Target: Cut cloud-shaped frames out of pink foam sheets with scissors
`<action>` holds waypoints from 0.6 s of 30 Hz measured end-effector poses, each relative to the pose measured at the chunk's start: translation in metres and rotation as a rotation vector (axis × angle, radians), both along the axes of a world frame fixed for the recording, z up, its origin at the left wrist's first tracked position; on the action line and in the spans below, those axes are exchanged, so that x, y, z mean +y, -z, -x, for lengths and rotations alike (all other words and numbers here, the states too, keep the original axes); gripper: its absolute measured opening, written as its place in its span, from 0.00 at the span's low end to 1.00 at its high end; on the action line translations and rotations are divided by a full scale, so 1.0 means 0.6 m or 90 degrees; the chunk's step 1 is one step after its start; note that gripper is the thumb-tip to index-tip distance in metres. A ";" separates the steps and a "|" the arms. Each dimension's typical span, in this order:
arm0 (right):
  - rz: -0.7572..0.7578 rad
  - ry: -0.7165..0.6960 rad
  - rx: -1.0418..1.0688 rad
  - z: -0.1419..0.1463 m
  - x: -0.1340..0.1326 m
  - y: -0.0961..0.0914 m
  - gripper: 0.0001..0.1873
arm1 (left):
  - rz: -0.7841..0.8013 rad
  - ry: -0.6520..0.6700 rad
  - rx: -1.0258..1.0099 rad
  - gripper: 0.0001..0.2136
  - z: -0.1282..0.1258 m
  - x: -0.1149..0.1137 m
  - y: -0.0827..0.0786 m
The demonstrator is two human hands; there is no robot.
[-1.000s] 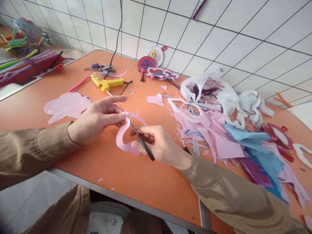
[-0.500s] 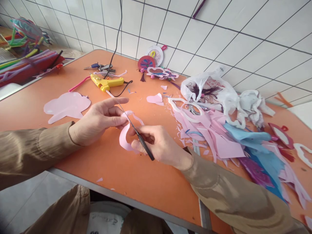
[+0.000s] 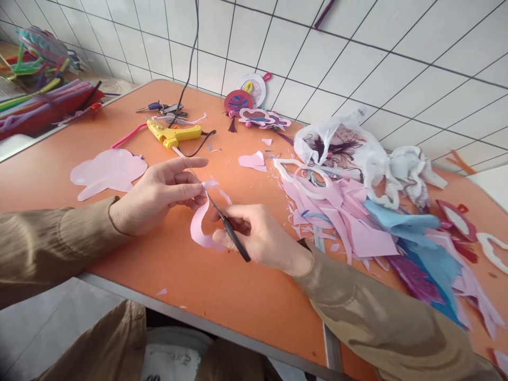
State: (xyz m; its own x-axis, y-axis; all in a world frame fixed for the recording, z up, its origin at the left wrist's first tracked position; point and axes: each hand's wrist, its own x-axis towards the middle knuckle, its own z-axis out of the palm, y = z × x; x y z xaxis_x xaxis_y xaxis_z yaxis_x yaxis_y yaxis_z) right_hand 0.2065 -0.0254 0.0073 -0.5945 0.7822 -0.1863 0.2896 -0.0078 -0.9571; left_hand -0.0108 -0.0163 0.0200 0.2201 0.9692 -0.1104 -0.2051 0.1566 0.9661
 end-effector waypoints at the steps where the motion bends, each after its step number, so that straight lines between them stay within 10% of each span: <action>1: 0.005 0.005 -0.002 0.000 0.000 0.000 0.23 | -0.002 -0.008 0.007 0.31 0.000 0.000 -0.001; 18: -0.003 0.013 -0.018 -0.002 -0.002 0.005 0.26 | -0.030 0.011 0.012 0.36 0.004 0.003 0.012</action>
State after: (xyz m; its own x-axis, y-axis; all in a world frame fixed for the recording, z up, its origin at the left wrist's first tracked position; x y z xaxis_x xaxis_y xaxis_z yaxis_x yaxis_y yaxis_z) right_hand 0.2077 -0.0264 0.0045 -0.5725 0.7953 -0.1994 0.3168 -0.0098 -0.9484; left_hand -0.0134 -0.0148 0.0128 0.2348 0.9696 -0.0695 -0.1852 0.1148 0.9760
